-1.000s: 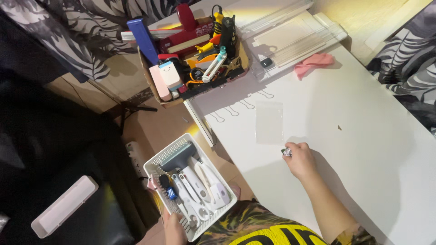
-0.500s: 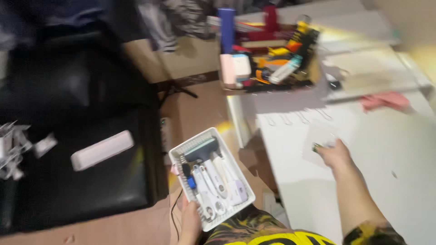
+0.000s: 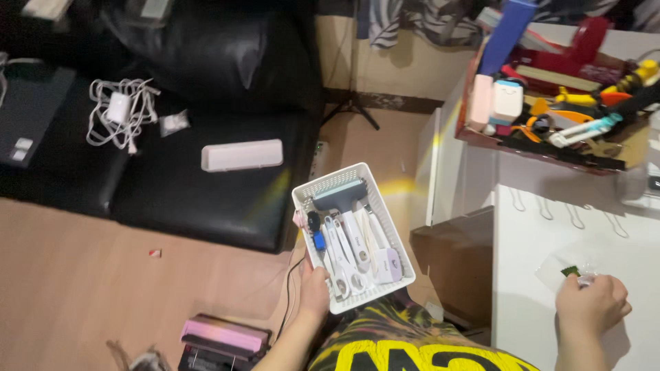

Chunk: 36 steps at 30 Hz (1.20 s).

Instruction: The person organizes various small items from a cluttered desk into a white plastic basket. They pick up items such as a lint roller, a nail file, and a small brush, placing them into the basket. The person then moves the basket to a shelf and opens a drawer.

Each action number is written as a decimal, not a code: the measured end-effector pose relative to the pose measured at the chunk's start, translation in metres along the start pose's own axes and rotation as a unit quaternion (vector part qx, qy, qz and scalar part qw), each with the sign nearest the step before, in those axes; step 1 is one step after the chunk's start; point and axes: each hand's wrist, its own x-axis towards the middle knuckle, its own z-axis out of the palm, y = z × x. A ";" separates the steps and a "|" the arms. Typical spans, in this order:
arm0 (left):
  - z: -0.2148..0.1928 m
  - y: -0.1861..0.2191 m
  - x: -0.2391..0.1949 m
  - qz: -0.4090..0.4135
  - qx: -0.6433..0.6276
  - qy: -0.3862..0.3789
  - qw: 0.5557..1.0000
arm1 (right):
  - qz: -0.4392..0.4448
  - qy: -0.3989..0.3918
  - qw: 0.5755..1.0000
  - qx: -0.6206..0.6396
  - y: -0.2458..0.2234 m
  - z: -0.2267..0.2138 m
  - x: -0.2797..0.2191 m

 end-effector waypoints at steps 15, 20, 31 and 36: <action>-0.085 0.028 0.063 0.002 -0.140 0.030 0.990 | 0.243 -0.374 0.701 0.556 -0.247 0.024 -0.095; -0.151 0.050 0.099 0.025 -0.214 0.032 0.976 | 0.229 -0.424 0.667 0.569 -0.358 -0.002 -0.117; -0.251 0.120 0.106 -0.068 -0.237 0.180 0.952 | 0.141 -0.518 0.658 0.528 -0.556 -0.020 -0.120; -0.243 0.091 0.141 -0.026 -0.373 0.240 0.896 | 0.010 -0.514 0.704 0.490 -0.651 -0.011 -0.089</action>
